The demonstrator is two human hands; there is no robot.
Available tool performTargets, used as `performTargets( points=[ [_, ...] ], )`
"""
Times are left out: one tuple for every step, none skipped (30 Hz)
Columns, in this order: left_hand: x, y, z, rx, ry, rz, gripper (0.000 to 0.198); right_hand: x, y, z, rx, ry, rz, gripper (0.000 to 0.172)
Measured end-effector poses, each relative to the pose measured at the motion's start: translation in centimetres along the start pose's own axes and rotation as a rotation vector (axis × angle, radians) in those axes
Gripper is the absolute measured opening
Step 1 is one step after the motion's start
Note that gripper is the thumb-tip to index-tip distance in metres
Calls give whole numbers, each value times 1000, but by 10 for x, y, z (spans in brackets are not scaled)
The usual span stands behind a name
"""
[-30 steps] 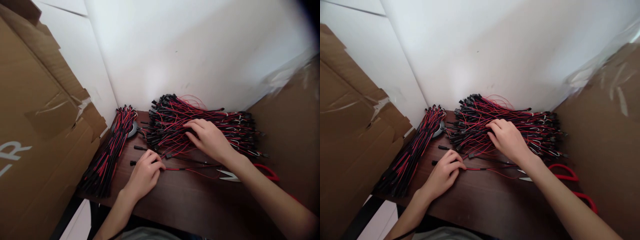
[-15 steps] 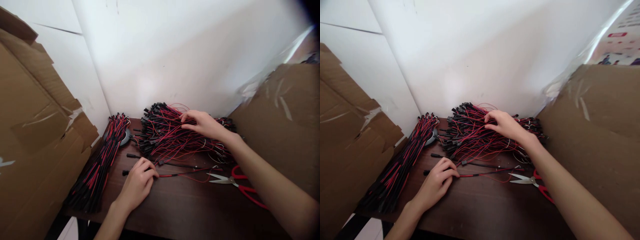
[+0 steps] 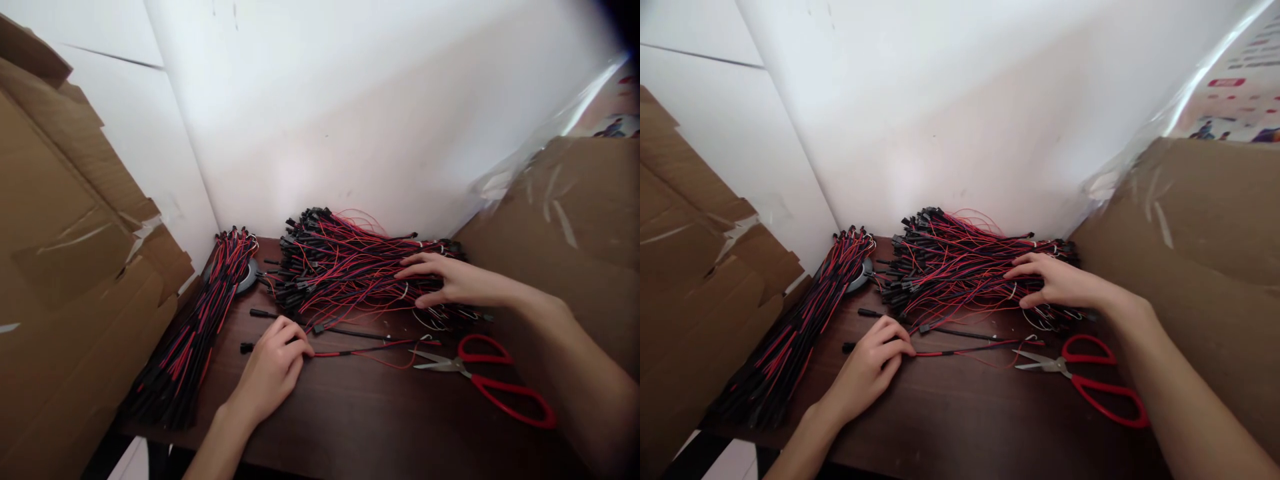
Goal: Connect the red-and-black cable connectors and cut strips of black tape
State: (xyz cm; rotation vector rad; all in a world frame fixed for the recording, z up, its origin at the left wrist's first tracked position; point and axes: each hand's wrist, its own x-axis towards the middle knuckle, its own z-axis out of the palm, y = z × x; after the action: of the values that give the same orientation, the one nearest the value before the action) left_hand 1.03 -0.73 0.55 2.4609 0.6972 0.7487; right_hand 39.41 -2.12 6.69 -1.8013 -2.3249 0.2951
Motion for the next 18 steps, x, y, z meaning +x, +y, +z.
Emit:
performTargets(
  points=[
    [0,0,0,0,-2,0,26,-4,1,4,-17,25,17,46],
    [0,0,0,0,-5,0,26,-6,1,8,-28,49,35,49],
    [0,-1,1,1,-7,-1,26,-8,2,11,-30,75,50,48],
    [0,-1,1,1,-10,-1,25,-9,3,14,-22,99,62,44],
    [-1,-1,1,1,-11,0,25,-9,3,16,-7,124,71,37],
    [-1,-1,1,0,-11,2,25,-10,2,16,10,149,77,28],
    [-1,-1,1,0,-11,4,25,-10,0,16,23,177,79,22],
    [-1,-1,1,-1,-10,6,25,-10,-2,14,34,203,76,22],
    [-2,-1,1,-1,-10,7,25,-11,-6,11,45,224,70,26],
    [-2,-1,1,-1,-9,8,25,-12,-10,8,60,242,68,29],
    [-2,-1,1,0,-8,7,25,-13,-14,3,76,250,79,31],
    [-3,-1,1,0,-9,8,25,-15,-20,-1,97,257,106,33],
    [-3,-1,1,1,-9,10,24,-17,-25,-6,110,276,152,35],
    [-3,-1,1,1,-7,13,24,-19,-31,-11,111,297,194,39],
    [-3,-1,1,3,-1,19,24,-21,-37,-16,103,336,222,43],
    [-2,0,1,5,9,28,25,-24,-43,-20,87,385,232,47],
    [-2,0,1,7,26,38,25,-27,-49,-25,70,437,229,49],
    [-1,0,0,10,55,47,27,-31,-55,-29,45,495,223,49]
  ],
)
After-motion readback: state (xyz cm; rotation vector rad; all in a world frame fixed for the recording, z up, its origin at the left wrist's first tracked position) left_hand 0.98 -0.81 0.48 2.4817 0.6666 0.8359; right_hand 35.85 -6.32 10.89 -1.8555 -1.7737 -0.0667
